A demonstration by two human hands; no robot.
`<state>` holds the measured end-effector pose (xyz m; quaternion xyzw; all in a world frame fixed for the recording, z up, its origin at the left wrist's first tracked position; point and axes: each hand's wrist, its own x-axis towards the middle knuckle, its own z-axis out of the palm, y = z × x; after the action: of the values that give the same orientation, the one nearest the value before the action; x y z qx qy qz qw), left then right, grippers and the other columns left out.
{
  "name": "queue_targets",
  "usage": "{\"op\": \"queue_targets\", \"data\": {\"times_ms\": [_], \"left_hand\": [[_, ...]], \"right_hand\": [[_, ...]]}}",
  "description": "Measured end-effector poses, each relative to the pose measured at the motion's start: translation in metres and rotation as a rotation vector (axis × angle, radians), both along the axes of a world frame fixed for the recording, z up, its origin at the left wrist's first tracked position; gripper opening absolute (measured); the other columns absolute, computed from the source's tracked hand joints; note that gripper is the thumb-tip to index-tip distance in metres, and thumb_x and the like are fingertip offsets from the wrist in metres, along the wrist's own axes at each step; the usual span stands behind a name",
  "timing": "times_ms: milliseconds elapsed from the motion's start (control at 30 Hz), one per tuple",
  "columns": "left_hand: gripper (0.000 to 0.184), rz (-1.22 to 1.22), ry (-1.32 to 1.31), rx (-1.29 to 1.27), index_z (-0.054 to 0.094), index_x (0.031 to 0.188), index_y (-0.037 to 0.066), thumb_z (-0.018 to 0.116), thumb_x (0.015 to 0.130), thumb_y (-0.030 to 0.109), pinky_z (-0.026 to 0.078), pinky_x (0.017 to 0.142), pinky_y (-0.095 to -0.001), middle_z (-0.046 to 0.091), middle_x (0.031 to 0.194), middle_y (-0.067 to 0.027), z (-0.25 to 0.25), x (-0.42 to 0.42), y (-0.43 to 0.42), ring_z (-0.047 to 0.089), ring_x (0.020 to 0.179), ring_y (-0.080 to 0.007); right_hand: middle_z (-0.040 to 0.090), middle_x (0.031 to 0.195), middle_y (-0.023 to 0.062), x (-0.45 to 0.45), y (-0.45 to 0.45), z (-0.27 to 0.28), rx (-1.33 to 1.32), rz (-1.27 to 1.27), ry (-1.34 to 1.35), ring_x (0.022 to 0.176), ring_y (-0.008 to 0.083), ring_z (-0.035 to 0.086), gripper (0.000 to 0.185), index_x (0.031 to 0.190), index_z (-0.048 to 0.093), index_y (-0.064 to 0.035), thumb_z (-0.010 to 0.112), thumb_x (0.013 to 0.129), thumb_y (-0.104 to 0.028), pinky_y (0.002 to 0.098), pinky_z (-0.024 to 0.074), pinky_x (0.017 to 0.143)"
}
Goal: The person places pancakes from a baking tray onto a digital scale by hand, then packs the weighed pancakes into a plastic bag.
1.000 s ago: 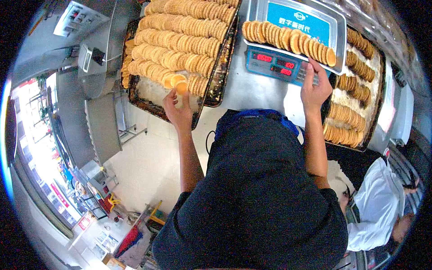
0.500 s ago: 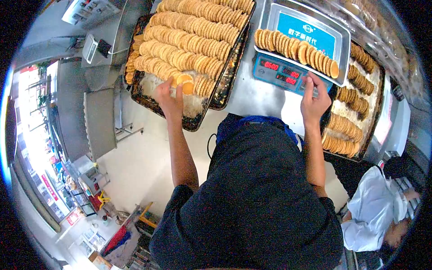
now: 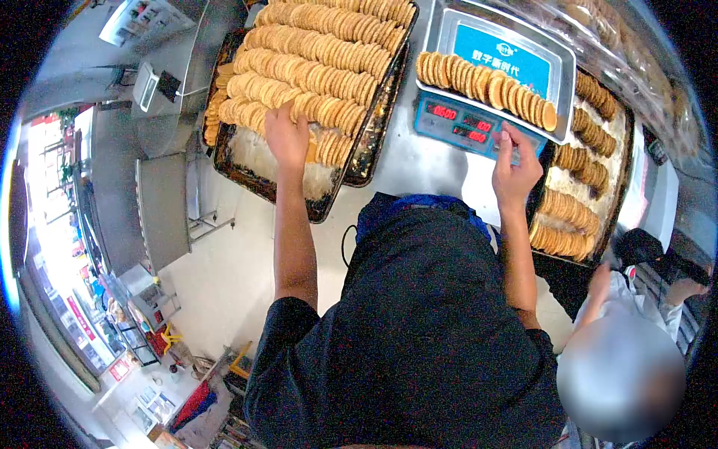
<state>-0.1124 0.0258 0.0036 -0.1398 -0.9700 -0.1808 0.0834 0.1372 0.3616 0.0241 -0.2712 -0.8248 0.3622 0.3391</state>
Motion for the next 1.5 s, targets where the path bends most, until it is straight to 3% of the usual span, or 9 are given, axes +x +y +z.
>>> {"op": "queue_targets", "data": {"times_ms": [167,467,567,700,833,1100,1200,1300,1500], "left_hand": [[0.038,0.075,-0.142,-0.049,0.067,0.123,0.000,0.073,0.087,0.008,0.052,0.097,-0.0451,0.064,0.116,-0.0206,0.018,0.004,0.012,0.063,0.111,-0.0314],[0.056,0.168,0.024,0.049,0.058,0.131,-0.005,0.075,0.086,0.024,0.050,0.101,-0.0483,0.063,0.124,-0.0235,0.036,0.007,-0.005,0.062,0.113,-0.0388],[0.043,0.241,-0.004,0.493,0.059,0.124,-0.006,0.071,0.088,0.014,0.051,0.094,-0.0386,0.063,0.115,-0.0164,0.055,0.011,-0.005,0.062,0.105,-0.0275],[0.034,0.086,-0.497,0.883,0.057,0.125,-0.003,0.057,0.094,0.011,0.048,0.095,-0.0340,0.058,0.115,-0.0120,0.074,0.059,0.064,0.057,0.108,-0.0221],[0.034,-0.183,-0.947,1.193,0.054,0.128,-0.006,0.053,0.098,0.012,0.048,0.102,-0.0361,0.059,0.121,-0.0144,0.045,0.094,0.126,0.059,0.115,-0.0231],[0.040,-0.190,-1.352,1.223,0.054,0.133,-0.002,0.044,0.111,0.031,0.050,0.098,-0.0366,0.064,0.121,-0.0135,0.047,0.146,0.196,0.062,0.112,-0.0219],[0.050,-0.490,-1.258,0.992,0.050,0.139,-0.002,0.037,0.114,0.040,0.051,0.092,-0.0364,0.066,0.116,-0.0160,0.049,0.148,0.194,0.063,0.107,-0.0223],[0.049,-0.504,-1.219,0.866,0.050,0.139,-0.003,0.035,0.115,0.037,0.052,0.087,-0.0344,0.067,0.111,-0.0161,0.046,0.147,0.194,0.066,0.099,-0.0217],[0.037,-0.389,-1.265,0.789,0.057,0.130,-0.005,0.044,0.113,0.025,0.052,0.084,-0.0318,0.069,0.105,-0.0129,0.046,0.153,0.188,0.065,0.093,-0.0180]], "right_hand": [[0.078,0.095,0.0127,0.000,-0.001,0.006,-0.028,-0.010,0.035,0.083,0.0157,0.075,0.019,0.113,0.075,0.0016,0.067,0.101,-0.010,0.0291,0.0580,0.076],[0.079,0.099,0.0115,-0.004,0.003,-0.005,0.113,-0.020,0.064,0.087,0.0197,0.075,0.016,0.110,0.077,-0.0040,0.072,0.095,-0.008,0.0316,0.0579,0.075],[0.076,0.094,0.0096,-0.010,-0.002,0.001,0.065,0.060,-0.008,0.084,0.0271,0.072,0.017,0.107,0.077,-0.0083,0.074,0.090,-0.011,0.0380,0.0547,0.075],[0.062,0.139,0.0128,-0.029,-0.033,0.042,0.284,0.506,0.056,0.125,0.0346,0.060,0.048,0.138,0.063,-0.0157,0.065,0.090,-0.012,0.0476,0.0474,0.104],[0.056,0.146,0.0125,-0.036,-0.036,0.038,0.508,0.588,0.067,0.143,0.0356,0.046,0.049,0.142,0.056,-0.0189,0.060,0.093,-0.014,0.0489,0.0491,0.100],[0.064,0.134,0.0155,0.027,0.002,-0.004,0.367,0.459,0.070,0.118,0.0342,0.065,0.046,0.135,0.063,-0.0087,0.070,0.092,-0.025,0.0448,0.0545,0.093],[0.073,0.111,0.0141,0.041,0.039,0.012,0.223,0.067,0.171,0.099,0.0345,0.071,0.044,0.116,0.071,-0.0044,0.085,0.078,-0.022,0.0423,0.0559,0.088],[0.067,0.087,0.0157,0.050,0.087,0.012,0.179,-0.359,-0.194,0.078,0.0333,0.065,0.035,0.102,0.072,-0.0025,0.081,0.085,-0.032,0.0432,0.0520,0.073],[0.067,0.097,0.0167,0.031,0.141,-0.014,0.366,-0.427,-0.332,0.092,0.0375,0.065,0.042,0.114,0.070,-0.0030,0.076,0.085,-0.033,0.0483,0.0536,0.078]]}}
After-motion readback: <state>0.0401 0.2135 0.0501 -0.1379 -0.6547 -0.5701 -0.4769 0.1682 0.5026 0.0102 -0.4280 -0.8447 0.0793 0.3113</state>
